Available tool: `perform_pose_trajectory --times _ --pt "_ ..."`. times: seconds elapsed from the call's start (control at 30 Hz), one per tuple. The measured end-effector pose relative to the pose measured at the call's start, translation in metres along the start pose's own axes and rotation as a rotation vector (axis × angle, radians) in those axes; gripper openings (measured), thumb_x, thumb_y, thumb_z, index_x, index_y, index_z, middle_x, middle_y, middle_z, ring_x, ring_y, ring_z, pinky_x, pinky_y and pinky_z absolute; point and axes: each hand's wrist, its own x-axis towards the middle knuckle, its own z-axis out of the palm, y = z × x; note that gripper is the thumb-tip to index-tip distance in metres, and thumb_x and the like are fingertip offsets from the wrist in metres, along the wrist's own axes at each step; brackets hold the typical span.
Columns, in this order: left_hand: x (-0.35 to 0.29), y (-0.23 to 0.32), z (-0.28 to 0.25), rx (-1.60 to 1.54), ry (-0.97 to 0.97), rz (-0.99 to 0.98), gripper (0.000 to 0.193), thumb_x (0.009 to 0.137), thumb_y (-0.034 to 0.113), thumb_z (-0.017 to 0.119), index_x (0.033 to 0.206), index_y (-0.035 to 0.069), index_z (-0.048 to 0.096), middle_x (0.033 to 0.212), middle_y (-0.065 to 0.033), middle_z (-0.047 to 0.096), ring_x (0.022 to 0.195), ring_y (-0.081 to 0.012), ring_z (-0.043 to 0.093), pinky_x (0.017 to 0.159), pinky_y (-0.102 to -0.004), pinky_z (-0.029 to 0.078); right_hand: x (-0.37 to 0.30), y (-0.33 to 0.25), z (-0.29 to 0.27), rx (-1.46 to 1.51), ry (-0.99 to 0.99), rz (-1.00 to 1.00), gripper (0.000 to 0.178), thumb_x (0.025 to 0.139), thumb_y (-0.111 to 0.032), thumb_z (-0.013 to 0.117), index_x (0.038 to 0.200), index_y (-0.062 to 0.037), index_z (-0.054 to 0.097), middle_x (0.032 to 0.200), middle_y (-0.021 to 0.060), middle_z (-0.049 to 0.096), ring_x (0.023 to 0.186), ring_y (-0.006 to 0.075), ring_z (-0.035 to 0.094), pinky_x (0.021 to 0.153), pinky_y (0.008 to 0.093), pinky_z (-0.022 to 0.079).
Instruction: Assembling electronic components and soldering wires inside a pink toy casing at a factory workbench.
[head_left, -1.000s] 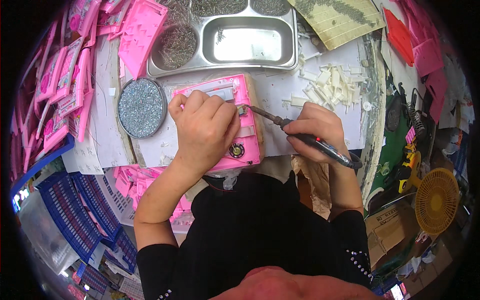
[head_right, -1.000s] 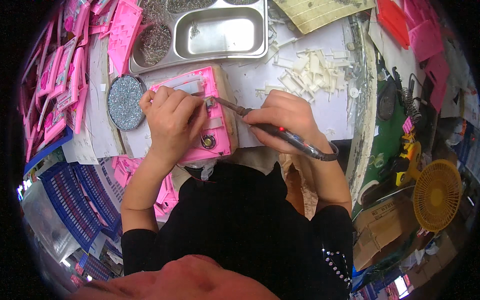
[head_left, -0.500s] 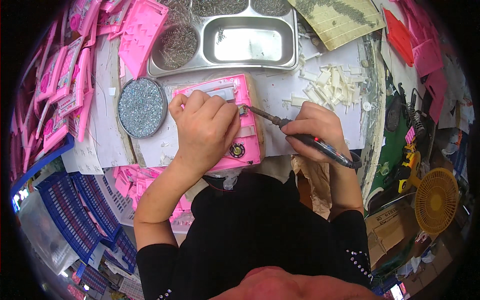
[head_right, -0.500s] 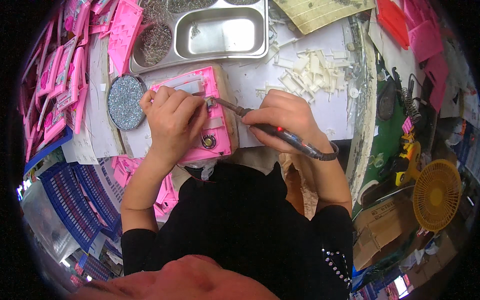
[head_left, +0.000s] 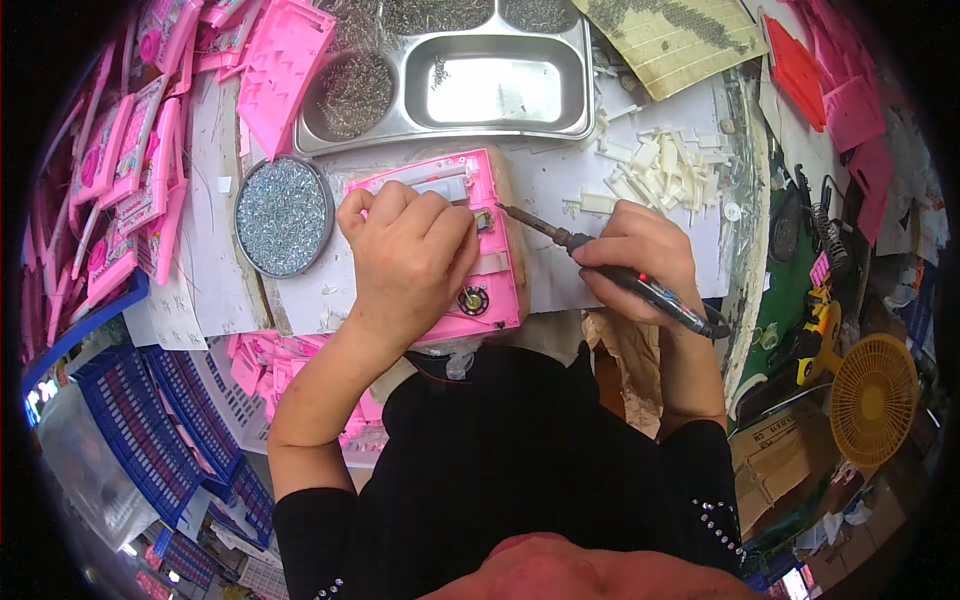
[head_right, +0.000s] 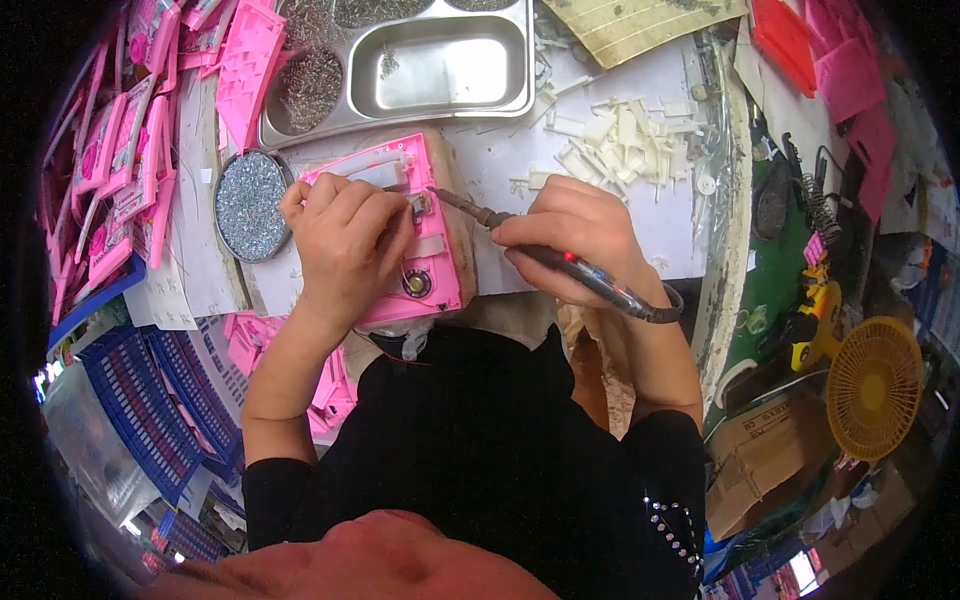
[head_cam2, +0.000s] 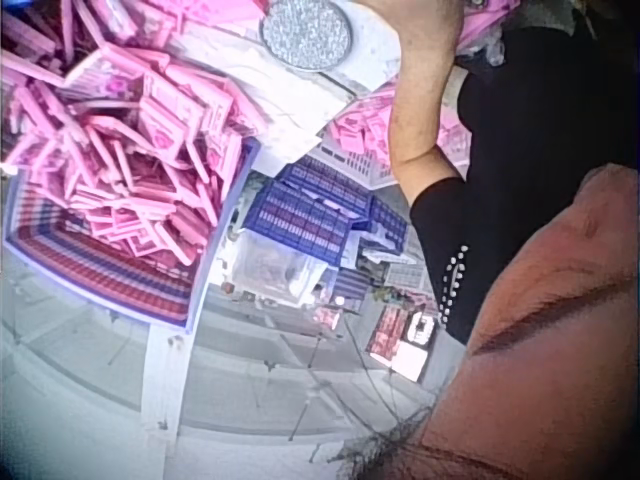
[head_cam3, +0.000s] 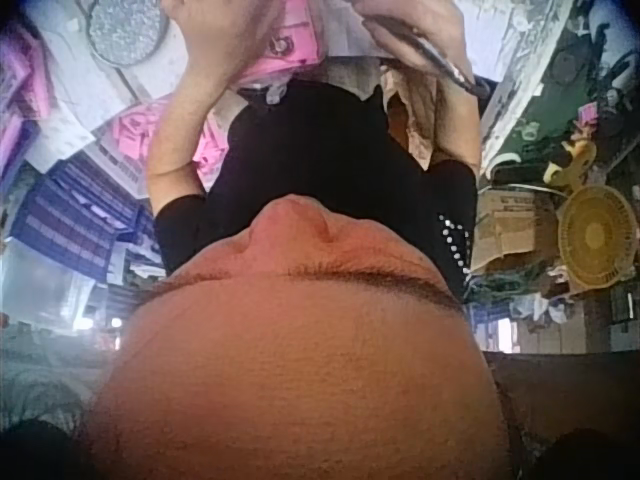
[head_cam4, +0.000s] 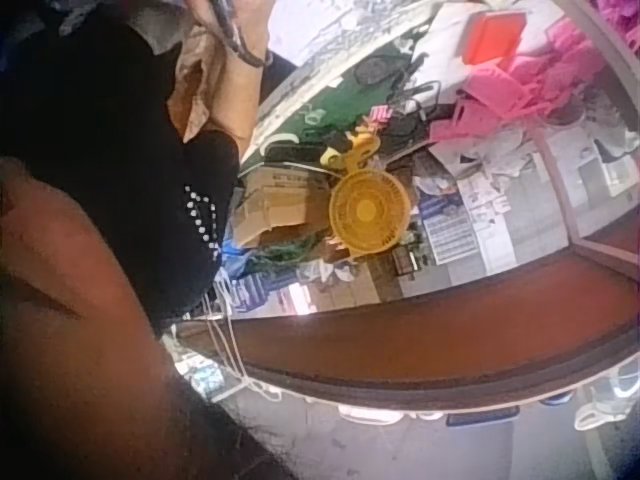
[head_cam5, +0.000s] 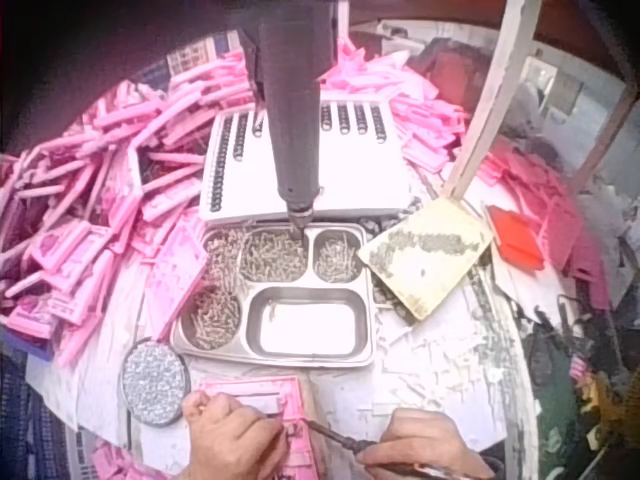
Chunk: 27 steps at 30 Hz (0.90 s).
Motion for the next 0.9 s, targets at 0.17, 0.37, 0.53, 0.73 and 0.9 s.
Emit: perform_pose_trajectory --times 0.17,0.37,0.53,0.73,0.9 --pt "-0.0002 -0.0003 0.0005 0.0 0.001 0.002 0.014 0.076 0.016 0.078 0.081 0.014 0.065 0.077 0.0008 0.054 0.079 -0.0204 0.053 0.083 -0.0414 0.03 -0.0004 -0.0001 -0.0003 0.004 0.007 0.002 0.032 0.065 0.004 0.079 0.095 -0.006 0.074 0.072 0.007 0.061 0.063 0.0238 0.058 0.056 0.0357 0.042" --pt "0.0003 0.0 -0.0011 -0.005 -0.009 -0.002 0.014 0.076 0.016 0.078 0.082 0.014 0.066 0.078 0.0005 0.055 0.079 -0.0207 0.053 0.083 -0.0418 0.031 -0.0013 0.0 -0.0003 -0.007 0.007 -0.01 0.033 0.066 0.004 0.08 0.096 -0.0059 0.073 0.072 0.0074 0.061 0.062 0.0241 0.058 0.056 0.0357 0.043" --pt "-0.0007 -0.0001 -0.0009 -0.001 -0.01 -0.003 0.014 0.076 0.016 0.078 0.082 0.014 0.066 0.078 0.0005 0.056 0.079 -0.0208 0.053 0.083 -0.0417 0.031 -0.0011 0.0001 0.0 -0.012 0.013 -0.031 0.032 0.068 0.003 0.081 0.098 -0.0065 0.073 0.071 0.0069 0.059 0.062 0.0243 0.057 0.055 0.0352 0.042" --pt "-0.0002 0.0007 -0.0012 0.005 0.006 0.002 0.014 0.077 0.017 0.078 0.081 0.014 0.065 0.078 0.0004 0.055 0.078 -0.021 0.053 0.083 -0.0417 0.031 -0.0001 -0.0029 -0.0032 -0.023 0.004 -0.029 0.032 0.069 0.003 0.081 0.099 -0.0062 0.073 0.071 0.0067 0.059 0.063 0.0244 0.057 0.055 0.035 0.043" --pt "-0.0025 0.0 -0.0075 -0.019 -0.003 -0.008 0.015 0.078 0.018 0.079 0.089 0.013 0.069 0.082 0.0009 0.061 0.081 -0.0204 0.056 0.086 -0.0415 0.031 -0.0015 -0.004 -0.0036 -0.018 0.01 -0.007 0.031 0.068 0.003 0.08 0.097 -0.0055 0.073 0.071 0.0075 0.06 0.063 0.025 0.057 0.056 0.0357 0.043"
